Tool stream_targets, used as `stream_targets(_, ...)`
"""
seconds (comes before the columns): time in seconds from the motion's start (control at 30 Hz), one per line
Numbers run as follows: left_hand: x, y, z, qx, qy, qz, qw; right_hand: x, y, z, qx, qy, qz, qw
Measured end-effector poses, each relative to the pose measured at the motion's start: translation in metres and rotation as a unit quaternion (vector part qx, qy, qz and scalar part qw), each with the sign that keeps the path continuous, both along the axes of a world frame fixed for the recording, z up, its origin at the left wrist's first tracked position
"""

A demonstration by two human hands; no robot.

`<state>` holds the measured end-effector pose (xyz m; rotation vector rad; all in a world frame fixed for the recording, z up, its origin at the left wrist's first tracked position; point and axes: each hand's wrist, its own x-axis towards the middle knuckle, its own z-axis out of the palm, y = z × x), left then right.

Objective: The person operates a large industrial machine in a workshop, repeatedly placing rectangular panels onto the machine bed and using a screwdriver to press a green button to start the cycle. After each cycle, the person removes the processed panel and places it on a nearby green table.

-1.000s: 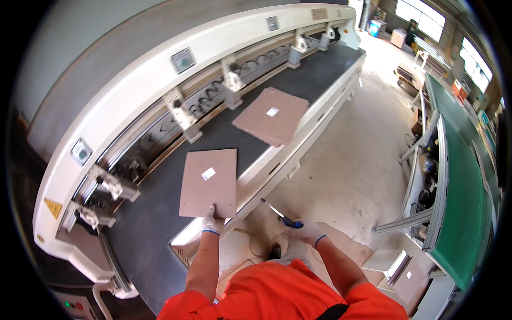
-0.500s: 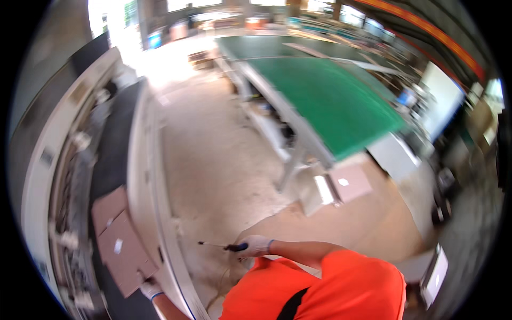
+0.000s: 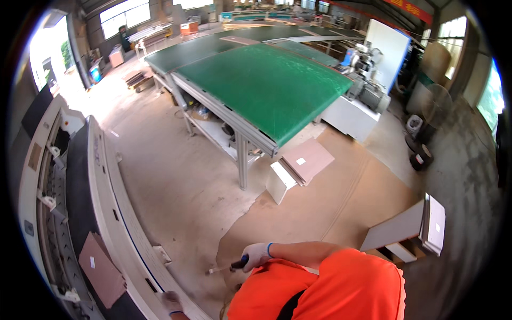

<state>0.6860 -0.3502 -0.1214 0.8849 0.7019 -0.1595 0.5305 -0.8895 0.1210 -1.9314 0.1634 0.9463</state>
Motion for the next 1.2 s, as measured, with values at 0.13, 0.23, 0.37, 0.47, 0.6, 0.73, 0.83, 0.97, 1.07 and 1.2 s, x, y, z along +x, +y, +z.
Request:
stream_targets(0.13,-0.121,-0.049,-0.008,0.047,0.075,0.023,0.996,0.041,-0.008,-0.002,0.000,0.016,0.239,0.971)
stream_targets(0.23,-0.204,-0.082,0.004,0.120,0.140,0.079,0.980,0.078,-0.035,0.041,-0.034,0.039,0.406,0.912)
stream_targets(0.37,-0.326,-0.162,-0.001,0.079,0.155,0.188,0.967,0.105,-0.065,0.030,0.038,0.100,0.512,0.852)
stream_targets(0.47,-0.426,-0.252,-0.013,0.044,0.169,0.239,0.955,0.095,-0.070,0.047,-0.039,0.024,0.605,0.795)
stream_targets(0.6,-0.548,-0.392,-0.032,-0.055,0.127,0.267,0.954,0.059,-0.075,0.034,0.006,-0.085,0.659,0.747)
stream_targets(0.73,-0.607,-0.489,-0.035,-0.012,0.213,0.273,0.938,0.008,-0.078,0.040,0.068,-0.083,0.655,0.748)
stream_targets(0.83,-0.677,-0.572,-0.029,0.019,0.229,0.319,0.919,-0.063,-0.077,0.005,0.126,-0.191,0.664,0.712)
stream_targets(0.97,-0.747,-0.691,0.013,0.126,0.248,0.339,0.899,-0.168,-0.124,-0.015,0.096,-0.107,0.710,0.689)
stream_targets(1.07,-0.786,-0.721,0.024,0.185,0.219,0.398,0.871,-0.250,-0.149,-0.020,0.107,-0.133,0.748,0.642)
stream_targets(1.2,-0.819,-0.820,0.039,0.167,0.275,0.593,0.738,-0.350,-0.185,-0.081,0.125,-0.189,0.840,0.493)
